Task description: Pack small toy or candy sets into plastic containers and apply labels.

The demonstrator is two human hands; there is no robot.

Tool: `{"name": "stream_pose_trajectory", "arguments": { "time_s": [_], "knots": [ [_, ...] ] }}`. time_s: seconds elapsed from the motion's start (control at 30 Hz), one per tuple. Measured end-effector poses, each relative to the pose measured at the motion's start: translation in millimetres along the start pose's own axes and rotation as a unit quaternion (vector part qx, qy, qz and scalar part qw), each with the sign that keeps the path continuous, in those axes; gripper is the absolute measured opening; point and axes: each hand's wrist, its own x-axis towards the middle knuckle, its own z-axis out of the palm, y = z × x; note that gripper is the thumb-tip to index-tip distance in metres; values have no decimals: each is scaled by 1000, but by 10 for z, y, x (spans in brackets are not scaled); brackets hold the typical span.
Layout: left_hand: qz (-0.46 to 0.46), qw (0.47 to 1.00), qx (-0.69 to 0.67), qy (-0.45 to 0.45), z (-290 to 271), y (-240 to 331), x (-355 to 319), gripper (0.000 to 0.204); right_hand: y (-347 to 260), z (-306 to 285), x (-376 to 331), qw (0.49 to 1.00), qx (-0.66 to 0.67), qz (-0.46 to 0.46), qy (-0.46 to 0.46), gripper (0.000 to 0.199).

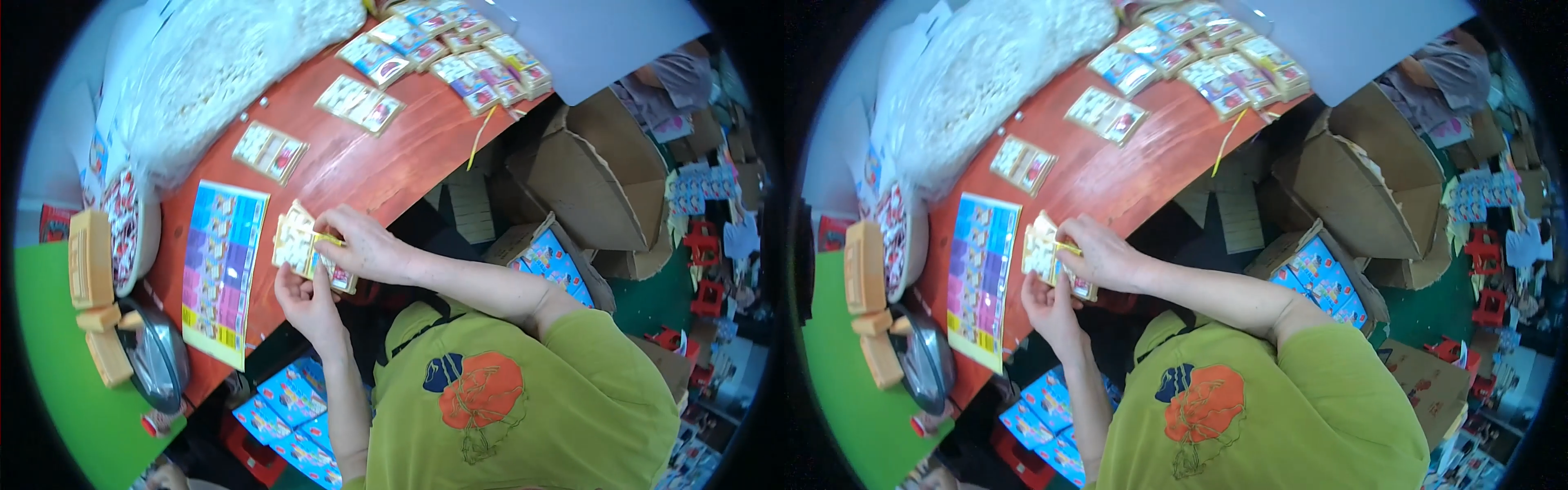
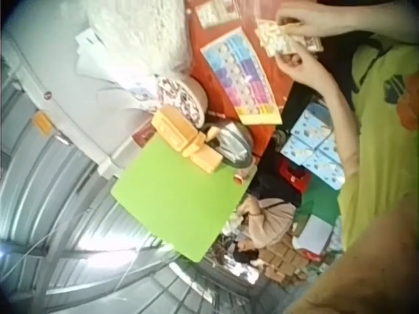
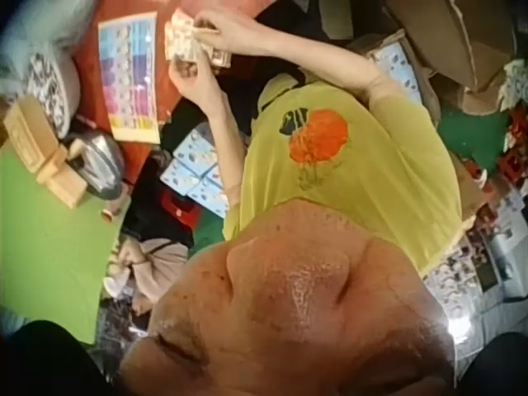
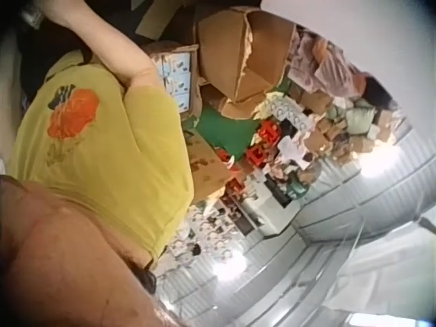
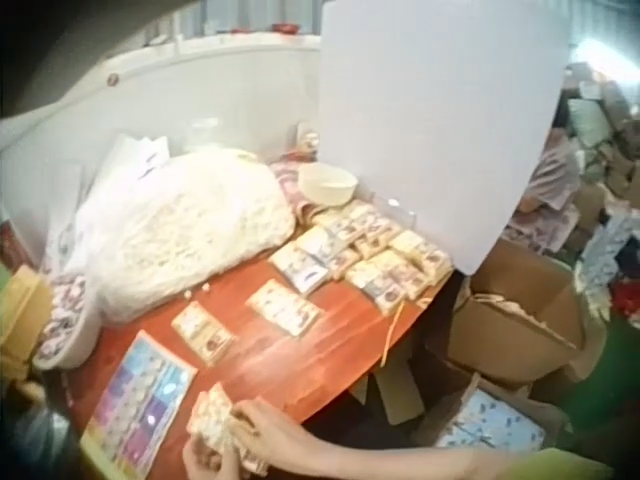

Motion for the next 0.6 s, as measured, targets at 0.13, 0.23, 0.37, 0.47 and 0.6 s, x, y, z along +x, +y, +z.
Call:
{"name": "stream_pose_trajectory", "arguments": {
  "time_s": [0.13,0.23,0.37,0.47,0.6],
  "knots": [
    [34,998,-51,-3,422,105,-37,50,18,-391,73,998,45,31,-8,40],
    [34,994,-66,-85,761,102,9,47,263,-822,181,986,151,56,-38,46],
    [47,985,-67,-149,1178,171,-22,46,310,-1710,424,986,141,89,8,49],
    [194,965,85,-154,1278,-112,120,38,756,-2771,791,985,22,76,152,54],
    [442,852,265,-95,1271,-411,274,23,667,-3603,1404,972,-38,88,217,59]
  ]
}}
